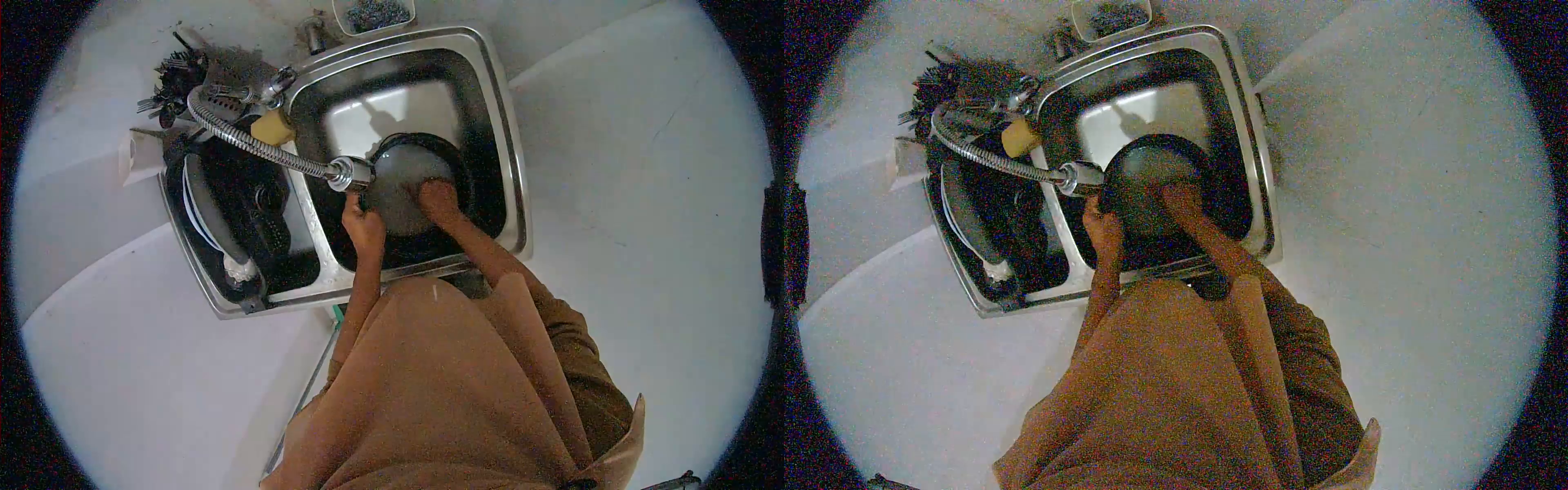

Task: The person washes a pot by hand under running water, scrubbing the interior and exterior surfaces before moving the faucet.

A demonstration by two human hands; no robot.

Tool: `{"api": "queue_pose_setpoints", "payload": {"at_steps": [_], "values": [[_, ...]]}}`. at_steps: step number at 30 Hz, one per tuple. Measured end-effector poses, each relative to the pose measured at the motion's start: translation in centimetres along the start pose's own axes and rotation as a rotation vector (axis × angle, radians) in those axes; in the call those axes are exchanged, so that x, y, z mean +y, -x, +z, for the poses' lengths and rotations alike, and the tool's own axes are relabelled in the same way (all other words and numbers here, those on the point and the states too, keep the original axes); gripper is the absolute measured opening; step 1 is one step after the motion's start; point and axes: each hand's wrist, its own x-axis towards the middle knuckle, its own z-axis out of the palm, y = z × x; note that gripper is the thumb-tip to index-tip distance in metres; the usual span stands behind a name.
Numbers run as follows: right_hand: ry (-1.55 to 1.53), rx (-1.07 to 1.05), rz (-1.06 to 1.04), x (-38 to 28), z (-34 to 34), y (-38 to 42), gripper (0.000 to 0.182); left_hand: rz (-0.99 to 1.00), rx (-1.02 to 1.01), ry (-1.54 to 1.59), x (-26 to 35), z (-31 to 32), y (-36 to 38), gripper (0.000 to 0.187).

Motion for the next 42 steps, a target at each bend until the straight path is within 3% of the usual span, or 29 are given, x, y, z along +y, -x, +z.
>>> {"api": "queue_pose_setpoints", "payload": {"at_steps": [2,5,6,8,11,12,14,15,17,20,21,23,27,29,30,32,33,35,36,38,39,41,42], "values": [[0.09,0.528,-0.284,3.1,5.7,-3.3,0.03,-0.05,-0.012,-0.029,-0.4,0.0,-0.4,0.049],[-0.041,0.673,-0.274,2.3,5.2,-2.6,0.023,-0.067,-0.013,-0.086,2.3,-0.3,-0.3,0.053],[-0.039,0.674,-0.272,2.6,4.7,-2.3,0.023,-0.067,-0.015,-0.085,2.0,-0.2,-0.2,0.053],[-0.147,0.5,-0.29,3.3,3.5,-1.7,0.022,-0.077,0.035,-0.029,1.5,0.0,-0.4,0.035],[-0.041,0.394,-0.227,2.9,0.1,1.1,0.025,-0.046,0.04,-0.04,2.7,-0.2,-0.2,0.035],[-0.04,0.396,-0.227,3.2,1.1,0.9,0.025,-0.045,0.04,-0.039,2.6,-0.2,-0.2,0.035],[-0.075,0.666,-0.439,4.3,4.1,-0.2,0.047,-0.044,0.022,0.214,1.5,0.0,-0.1,0.039],[-0.075,0.668,-0.436,3.5,3.3,0.5,0.047,-0.043,0.02,0.215,0.8,0.1,0.0,0.039],[0.08,0.589,-0.434,0.8,0.3,2.4,0.067,-0.021,0.054,0.103,-0.4,0.0,-0.2,0.064],[0.181,0.672,-0.505,1.7,3.8,-1.3,0.073,-0.047,0.056,-0.023,1.4,-0.2,0.2,0.05],[0.177,0.675,-0.502,1.1,3.4,-0.9,0.073,-0.043,0.053,-0.025,0.7,-0.3,0.3,0.05],[0.136,0.527,-0.429,-0.4,1.8,0.7,0.069,-0.086,0.043,0.095,-1.4,-0.3,0.3,0.068],[0.256,0.545,-0.443,1.7,4.2,-0.4,0.06,0.009,0.084,-0.025,1.5,-0.4,0.5,0.068],[-0.097,0.48,-0.661,4.1,5.8,-2.3,0.049,-0.182,0.08,0.142,2.1,-0.5,0.9,0.065],[-0.096,0.475,-0.662,4.3,4.9,-1.5,0.049,-0.186,0.082,0.141,1.5,-0.6,1.0,0.065],[-0.425,0.28,-0.309,4.3,0.7,1.2,0.039,-0.049,0.068,0.108,-0.3,-0.4,0.5,0.06],[-0.425,0.287,-0.309,4.6,-0.5,2.1,0.039,-0.044,0.067,0.111,0.4,-0.3,0.4,0.06],[-0.466,0.481,-0.175,5.3,-1.7,3.5,0.033,-0.103,0.072,0.084,2.2,-0.4,0.6,0.054],[-0.466,0.482,-0.176,5.6,-1.6,3.6,0.033,-0.101,0.072,0.085,2.1,-0.4,0.6,0.054],[-0.402,0.754,-0.174,6.1,-1.3,3.8,0.033,-0.049,0.092,-0.013,1.4,-0.5,0.6,0.053],[-0.404,0.757,-0.173,6.1,-0.8,3.2,0.033,-0.045,0.09,-0.013,0.8,-0.6,0.5,0.053],[-0.821,1.066,-0.196,6.0,1.0,1.7,0.042,0.089,0.089,-0.012,-0.4,-0.9,0.6,0.052],[-0.824,1.066,-0.193,6.4,1.5,1.3,0.042,0.089,0.086,-0.014,0.1,-0.7,0.7,0.052]]}}
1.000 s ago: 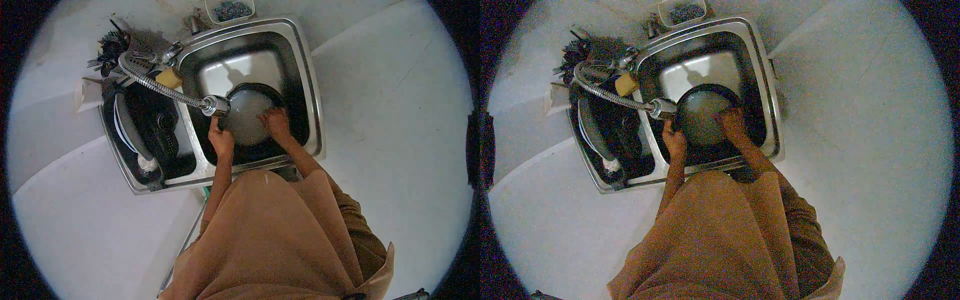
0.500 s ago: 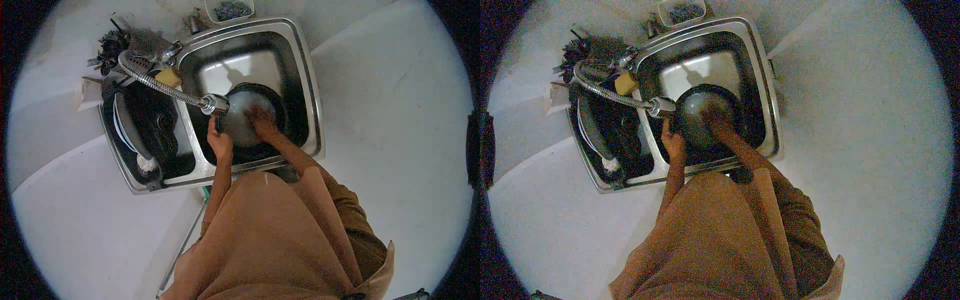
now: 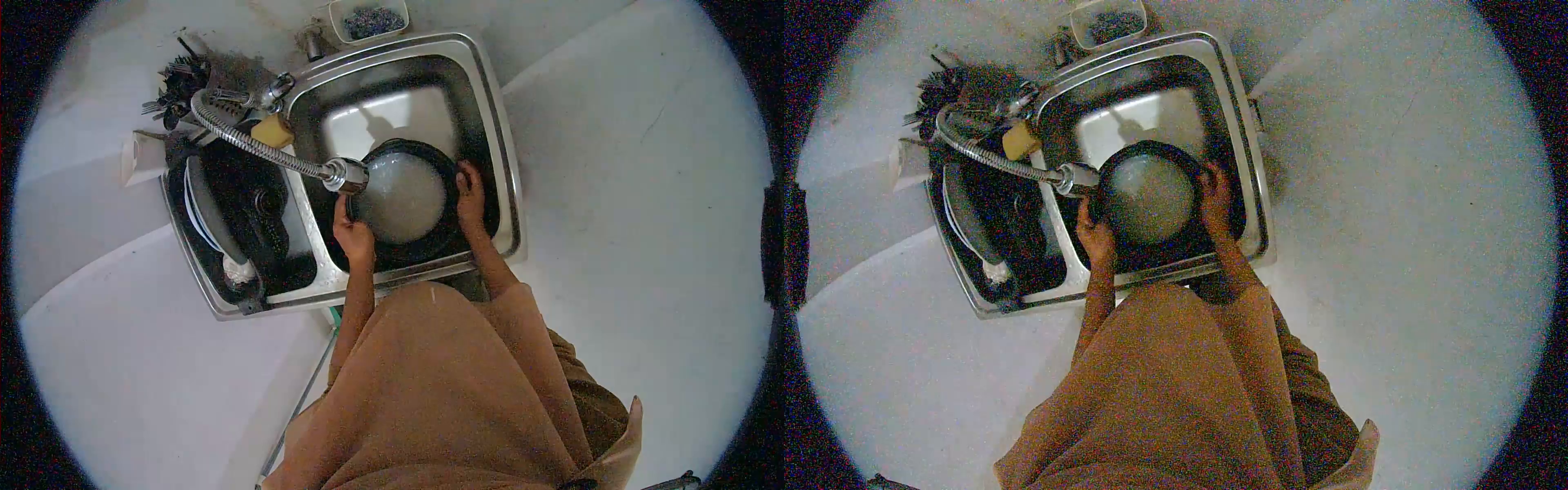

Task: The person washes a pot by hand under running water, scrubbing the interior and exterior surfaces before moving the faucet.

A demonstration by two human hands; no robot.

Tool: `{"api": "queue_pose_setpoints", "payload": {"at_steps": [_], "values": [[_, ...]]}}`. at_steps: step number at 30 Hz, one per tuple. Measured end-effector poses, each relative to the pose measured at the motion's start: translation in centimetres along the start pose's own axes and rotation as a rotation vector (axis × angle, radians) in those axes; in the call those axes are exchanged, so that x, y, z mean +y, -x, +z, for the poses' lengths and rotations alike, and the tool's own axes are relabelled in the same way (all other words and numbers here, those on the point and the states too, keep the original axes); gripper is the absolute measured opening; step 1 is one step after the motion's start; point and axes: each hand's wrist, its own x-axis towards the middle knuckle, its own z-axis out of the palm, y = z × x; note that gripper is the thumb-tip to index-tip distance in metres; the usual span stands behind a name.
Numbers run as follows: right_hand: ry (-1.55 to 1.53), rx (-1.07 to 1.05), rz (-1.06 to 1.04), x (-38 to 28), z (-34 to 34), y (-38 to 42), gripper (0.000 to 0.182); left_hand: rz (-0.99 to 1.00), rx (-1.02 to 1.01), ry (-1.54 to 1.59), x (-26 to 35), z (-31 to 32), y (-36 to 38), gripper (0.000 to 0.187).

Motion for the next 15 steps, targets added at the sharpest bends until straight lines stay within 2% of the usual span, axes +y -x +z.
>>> {"api": "queue_pose_setpoints", "payload": {"at_steps": [2,3,5,9,12,14,15], "values": [[-0.466,-0.195,0.412,1.2,0.0,-0.1,0.049,-0.138,0.022,0.069,2.2,0.2,0.1,0.051],[-0.467,-0.195,0.417,1.6,0.1,0.0,0.049,-0.14,0.02,0.065,2.8,0.2,0.2,0.051],[-1.122,-0.272,0.78,2.3,-0.1,-0.3,0.053,-0.194,-0.003,0.097,3.8,0.4,0.5,0.045],[-1.101,-0.238,0.853,2.2,0.4,-0.6,0.054,-0.224,0.024,0.122,2.3,0.4,1.0,0.04],[-1.094,-0.222,0.913,3.1,1.8,-0.2,0.054,-0.123,0.064,0.143,2.3,0.6,1.6,0.04],[-1.105,-0.215,0.739,6.1,3.8,0.3,0.052,-0.071,0.083,0.129,3.5,0.7,1.9,0.043],[-1.106,-0.211,0.742,5.9,3.8,-0.1,0.052,-0.071,0.079,0.126,3.9,0.7,2.1,0.043]]}}
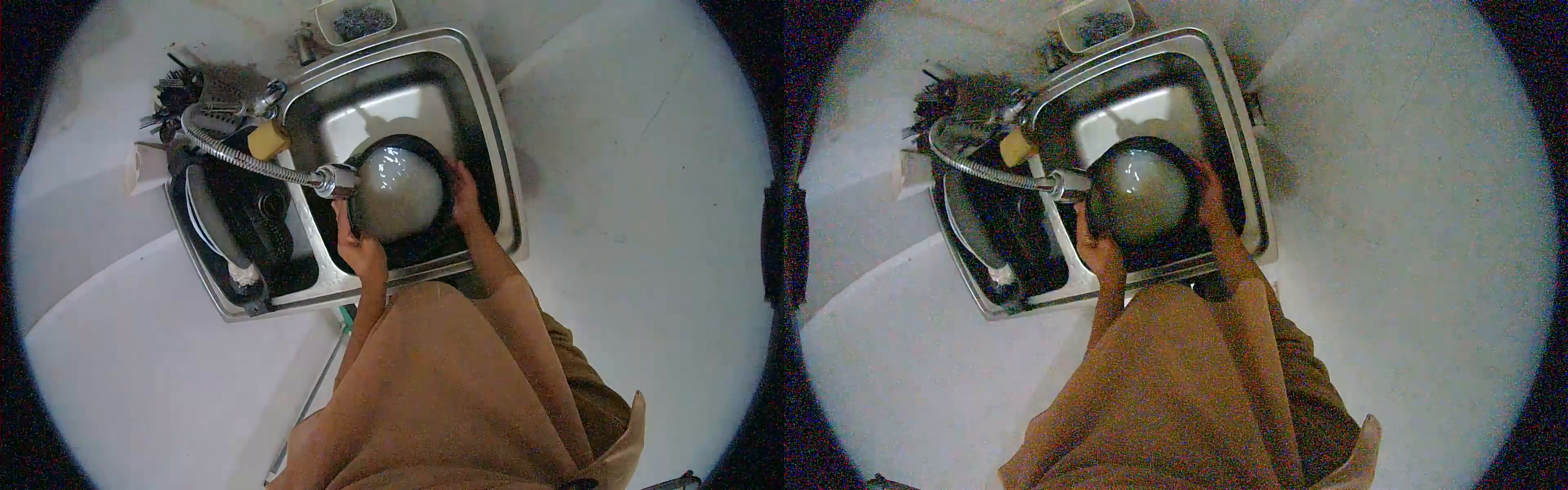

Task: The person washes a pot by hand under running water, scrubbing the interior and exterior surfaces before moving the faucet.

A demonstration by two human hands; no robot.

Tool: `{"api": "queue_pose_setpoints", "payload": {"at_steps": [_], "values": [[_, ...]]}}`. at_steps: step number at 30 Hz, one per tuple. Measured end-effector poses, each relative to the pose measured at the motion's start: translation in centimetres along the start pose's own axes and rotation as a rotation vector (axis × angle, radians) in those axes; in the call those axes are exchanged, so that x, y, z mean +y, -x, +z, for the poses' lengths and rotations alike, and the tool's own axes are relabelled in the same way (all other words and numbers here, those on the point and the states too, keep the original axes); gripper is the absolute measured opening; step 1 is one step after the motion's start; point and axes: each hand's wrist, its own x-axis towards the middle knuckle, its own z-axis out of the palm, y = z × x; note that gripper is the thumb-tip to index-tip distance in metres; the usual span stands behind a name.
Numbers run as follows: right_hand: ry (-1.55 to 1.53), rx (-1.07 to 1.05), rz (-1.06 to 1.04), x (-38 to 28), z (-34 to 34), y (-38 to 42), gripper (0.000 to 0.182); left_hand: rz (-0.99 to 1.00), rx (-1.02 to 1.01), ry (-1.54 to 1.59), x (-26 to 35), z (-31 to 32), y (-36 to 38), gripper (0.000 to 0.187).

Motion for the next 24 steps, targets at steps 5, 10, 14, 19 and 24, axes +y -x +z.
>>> {"api": "queue_pose_setpoints", "payload": {"at_steps": [5,10,14,19,24], "values": [[0.047,-0.052,-0.017,-0.1,0.8,-0.7,0.048,0.199,-0.004,-0.143,1.9,0.4,1.0,0.046],[-0.136,-0.024,0.091,0.7,0.8,-0.3,0.045,0.249,-0.007,-0.262,4.3,1.3,1.7,0.043],[-0.061,-0.131,-0.048,3.1,-1.4,-2.3,0.047,0.258,0.01,-0.319,3.7,1.6,2.1,0.042],[-0.103,0.001,0.099,2.5,-1.4,-1.5,0.048,0.258,0.015,-0.32,3.9,1.8,2.4,0.041],[-0.26,-0.057,0.136,1.2,0.6,-0.7,0.048,0.237,0.017,-0.337,4.1,2.0,2.6,0.041]]}}
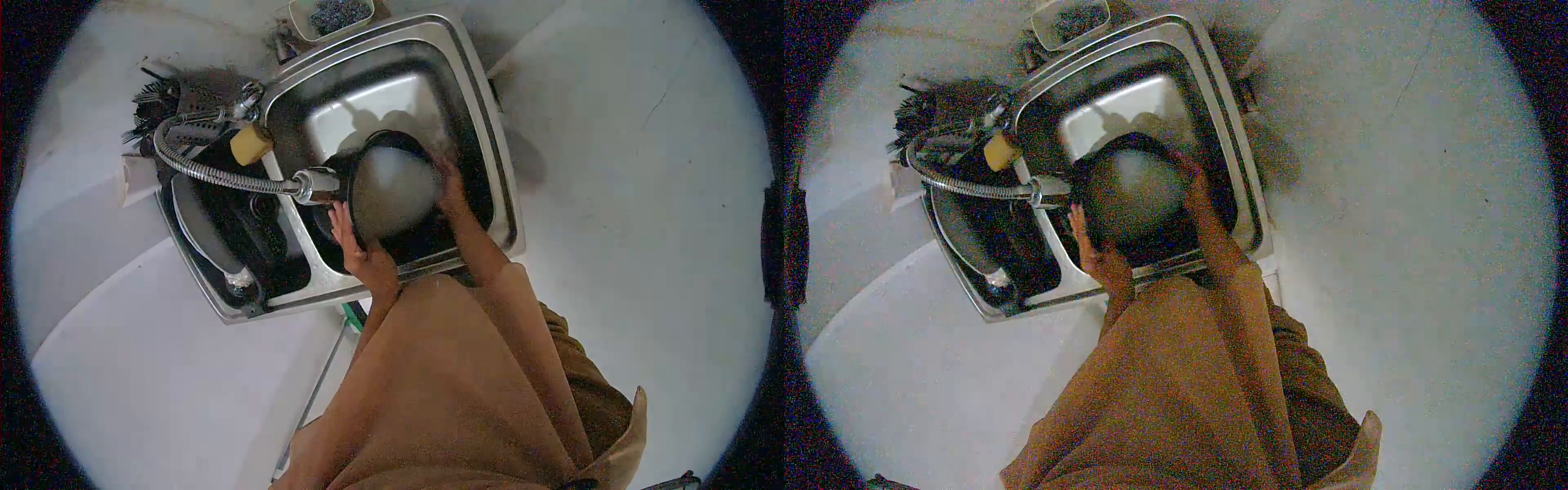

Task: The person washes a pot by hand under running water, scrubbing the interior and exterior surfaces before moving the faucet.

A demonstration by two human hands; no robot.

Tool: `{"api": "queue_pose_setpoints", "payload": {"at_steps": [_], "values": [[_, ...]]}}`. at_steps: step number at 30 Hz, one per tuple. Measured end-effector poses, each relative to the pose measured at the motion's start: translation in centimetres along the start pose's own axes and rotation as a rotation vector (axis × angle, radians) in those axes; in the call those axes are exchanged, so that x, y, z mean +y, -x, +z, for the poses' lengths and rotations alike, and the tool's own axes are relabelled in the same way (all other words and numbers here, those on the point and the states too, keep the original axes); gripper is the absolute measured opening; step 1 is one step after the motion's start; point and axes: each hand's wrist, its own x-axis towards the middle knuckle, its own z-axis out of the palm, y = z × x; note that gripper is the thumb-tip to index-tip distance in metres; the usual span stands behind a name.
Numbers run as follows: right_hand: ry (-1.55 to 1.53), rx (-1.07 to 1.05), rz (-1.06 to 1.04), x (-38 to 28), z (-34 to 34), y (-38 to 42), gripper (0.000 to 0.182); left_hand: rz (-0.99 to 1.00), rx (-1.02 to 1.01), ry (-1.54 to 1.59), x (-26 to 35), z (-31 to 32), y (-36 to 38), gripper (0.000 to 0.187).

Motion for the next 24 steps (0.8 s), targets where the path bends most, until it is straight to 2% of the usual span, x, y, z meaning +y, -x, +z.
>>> {"api": "queue_pose_setpoints", "payload": {"at_steps": [3,5,8,9,12,14,18,24], "values": [[0.013,-0.058,-0.008,-0.8,1.6,0.7,0.046,0.014,-0.007,-0.001,0.3,0.1,0.0,0.04],[0.095,0.046,0.037,-1.2,2.0,0.9,0.044,0.002,-0.012,-0.033,0.5,0.2,0.1,0.04],[0.067,0.064,-0.005,0.5,-1.2,-0.7,0.043,0.011,-0.017,-0.032,0.9,0.1,0.1,0.039],[0.066,0.064,-0.006,0.1,-0.5,-0.3,0.043,0.012,-0.017,-0.032,0.9,0.2,0.1,0.039],[-0.045,-0.018,0.043,-0.7,1.6,0.9,0.046,0.028,-0.02,-0.046,1.0,0.3,0.2,0.044],[0.1,0.002,-0.052,-0.1,-0.3,0.1,0.05,-0.023,-0.031,-0.045,1.2,0.3,0.2,0.048],[0.078,-0.084,-0.058,-0.5,0.8,0.8,0.052,-0.004,-0.031,-0.062,1.1,0.4,0.4,0.048],[-0.004,-0.134,-0.038,-0.3,0.3,0.7,0.055,-0.03,-0.065,-0.079,1.6,0.6,0.6,0.068]]}}
